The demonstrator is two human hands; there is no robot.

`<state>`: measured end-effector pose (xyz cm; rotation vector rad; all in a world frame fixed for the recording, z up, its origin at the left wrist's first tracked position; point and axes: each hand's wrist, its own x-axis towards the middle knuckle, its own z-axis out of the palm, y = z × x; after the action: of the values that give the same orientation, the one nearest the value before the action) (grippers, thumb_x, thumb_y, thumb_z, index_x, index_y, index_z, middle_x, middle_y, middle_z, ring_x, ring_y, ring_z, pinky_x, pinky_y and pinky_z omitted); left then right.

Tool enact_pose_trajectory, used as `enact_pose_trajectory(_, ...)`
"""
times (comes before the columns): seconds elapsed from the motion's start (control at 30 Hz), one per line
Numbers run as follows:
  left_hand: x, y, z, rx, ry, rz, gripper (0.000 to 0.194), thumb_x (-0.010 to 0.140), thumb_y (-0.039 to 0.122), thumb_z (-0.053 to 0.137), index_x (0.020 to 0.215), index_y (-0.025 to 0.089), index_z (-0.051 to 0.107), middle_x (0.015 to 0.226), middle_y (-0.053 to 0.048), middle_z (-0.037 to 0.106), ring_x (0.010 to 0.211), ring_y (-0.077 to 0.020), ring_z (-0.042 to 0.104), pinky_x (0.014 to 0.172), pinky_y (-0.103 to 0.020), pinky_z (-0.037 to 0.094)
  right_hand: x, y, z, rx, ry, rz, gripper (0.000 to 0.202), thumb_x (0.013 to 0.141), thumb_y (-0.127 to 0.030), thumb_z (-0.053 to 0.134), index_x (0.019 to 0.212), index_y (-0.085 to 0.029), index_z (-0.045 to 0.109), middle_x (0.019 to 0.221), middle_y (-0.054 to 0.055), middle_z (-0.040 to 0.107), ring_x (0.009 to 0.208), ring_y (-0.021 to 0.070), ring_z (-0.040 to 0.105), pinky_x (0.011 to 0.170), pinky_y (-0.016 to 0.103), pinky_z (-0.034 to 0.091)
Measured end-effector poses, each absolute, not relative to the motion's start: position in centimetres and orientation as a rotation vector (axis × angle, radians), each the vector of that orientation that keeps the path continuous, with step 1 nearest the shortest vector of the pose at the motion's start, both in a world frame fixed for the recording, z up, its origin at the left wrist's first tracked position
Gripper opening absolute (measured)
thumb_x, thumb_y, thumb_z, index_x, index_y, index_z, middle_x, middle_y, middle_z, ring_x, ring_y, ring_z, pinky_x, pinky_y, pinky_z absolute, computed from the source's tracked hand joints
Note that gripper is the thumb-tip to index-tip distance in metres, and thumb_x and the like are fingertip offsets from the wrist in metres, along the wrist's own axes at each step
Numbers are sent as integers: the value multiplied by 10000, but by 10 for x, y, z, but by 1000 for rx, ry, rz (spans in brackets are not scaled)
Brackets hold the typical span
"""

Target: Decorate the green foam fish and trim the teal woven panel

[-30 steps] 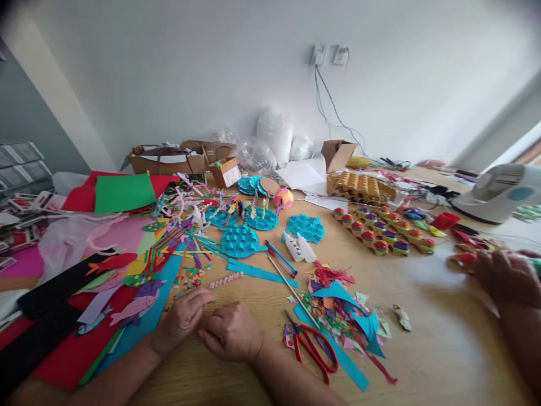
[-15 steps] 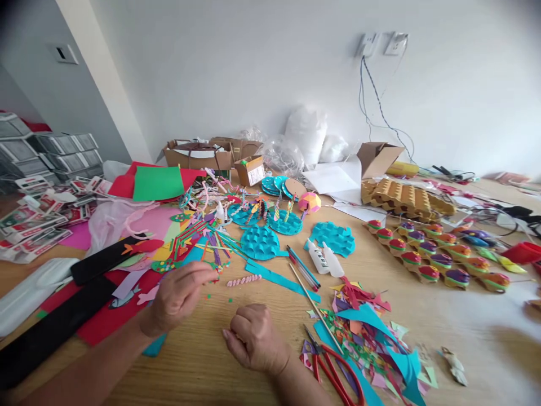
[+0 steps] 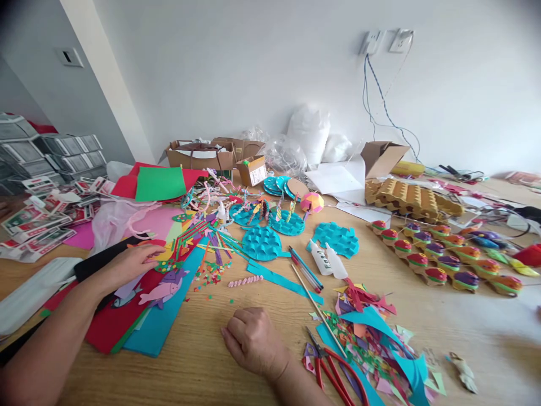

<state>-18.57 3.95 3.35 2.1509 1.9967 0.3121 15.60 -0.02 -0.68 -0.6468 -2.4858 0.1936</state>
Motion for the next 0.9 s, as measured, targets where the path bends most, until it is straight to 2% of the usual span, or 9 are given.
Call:
enact_pose_trajectory(0.17,-201,44,3,2231,1896,275,407,685,210,511,1083,168,585,1155,-115,596,1089,-264,509,927,-388,378,157,0,-9,-660,-2498,201,293,868,-174,354,592,-183,451,534,-4,485,479,106,405,497,257,247)
enact_pose_trajectory(0.37,-206,49,-9,2268,1897,235,398,664,213,523,1056,211,597,1148,-99,595,1095,-277,499,923,-409,380,156,2,-11,-665,-2504,210,288,872,-173,350,601,-179,448,542,-2,489,486,101,406,503,251,242)
enact_pose_trajectory(0.6,-204,52,-8,2276,1888,174,344,650,200,531,987,207,605,1035,-98,614,992,-275,538,842,-390,415,157,2,-14,-703,-2521,232,267,873,-181,358,620,-180,445,559,-4,498,507,102,416,513,245,243)
enact_pose_trajectory(0.77,-199,49,-3,2247,1907,162,206,631,184,523,830,216,566,876,-53,602,859,-250,550,725,-341,426,158,3,-15,-709,-2534,238,267,876,-183,354,624,-181,443,564,-4,500,508,102,414,515,245,243)
enact_pose_trajectory(0.9,-195,47,1,2214,1914,182,216,636,170,510,849,204,511,860,-51,586,842,-240,542,705,-321,400,158,4,-15,-711,-2537,241,271,880,-182,349,629,-179,451,566,-4,501,511,101,413,519,246,245)
